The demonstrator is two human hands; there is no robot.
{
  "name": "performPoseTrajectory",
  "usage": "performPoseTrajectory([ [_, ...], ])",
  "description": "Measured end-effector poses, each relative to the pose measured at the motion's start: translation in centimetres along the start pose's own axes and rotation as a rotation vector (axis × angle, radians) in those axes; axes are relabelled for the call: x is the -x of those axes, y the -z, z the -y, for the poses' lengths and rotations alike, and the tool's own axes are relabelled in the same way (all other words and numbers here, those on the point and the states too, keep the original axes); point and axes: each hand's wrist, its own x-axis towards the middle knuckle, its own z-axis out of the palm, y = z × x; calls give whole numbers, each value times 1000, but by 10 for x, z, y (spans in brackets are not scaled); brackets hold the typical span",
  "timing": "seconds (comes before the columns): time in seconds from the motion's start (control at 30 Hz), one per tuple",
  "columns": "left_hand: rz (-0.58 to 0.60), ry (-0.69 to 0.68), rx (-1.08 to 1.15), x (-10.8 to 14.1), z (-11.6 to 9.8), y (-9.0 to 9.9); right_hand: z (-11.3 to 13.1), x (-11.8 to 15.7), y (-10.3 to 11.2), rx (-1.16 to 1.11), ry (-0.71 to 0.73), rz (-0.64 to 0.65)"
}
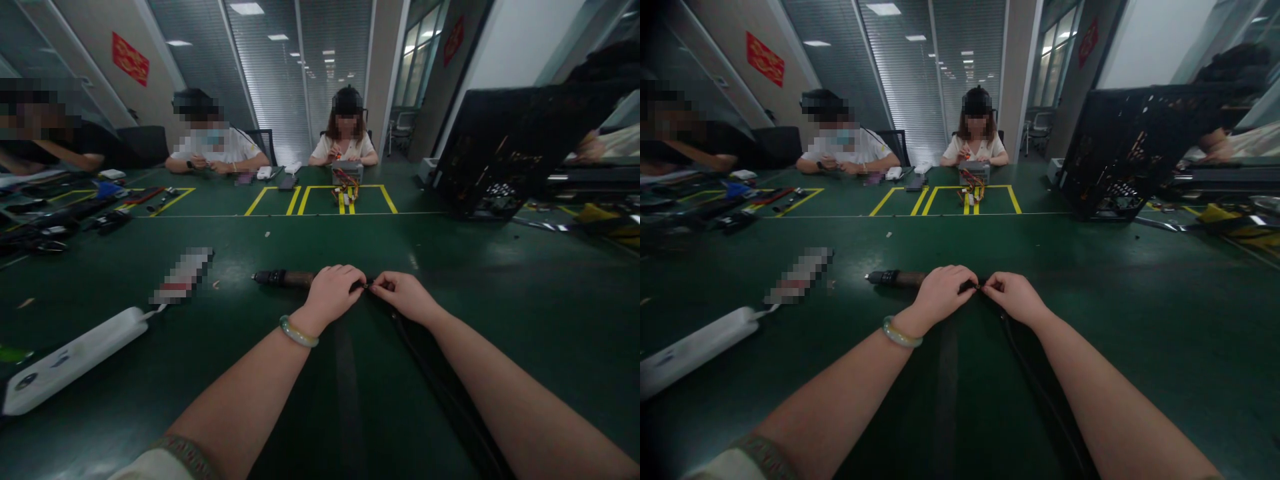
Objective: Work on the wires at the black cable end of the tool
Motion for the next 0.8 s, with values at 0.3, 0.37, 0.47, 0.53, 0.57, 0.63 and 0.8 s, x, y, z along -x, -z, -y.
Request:
performPoseTrajectory([
  [0.3,-15,33,-15,-1,0,0,-4,-1,-2,-4,9,-2],
  [0.37,-12,21,-10,-1,0,-1,-4,-1,-2,-5,14,3],
  [0.47,-7,-10,3,-1,2,-1,-3,-1,-1,4,24,1],
  [0.53,-6,-12,8,-1,2,-1,-2,-1,-1,12,20,-2],
  [0.57,-5,-10,9,-1,3,-1,-2,-1,0,12,16,0],
  [0.63,1,-9,11,-1,3,-1,-2,-1,0,8,13,8],
  [0.8,4,1,4,-2,2,-1,0,0,1,-11,24,2],
])
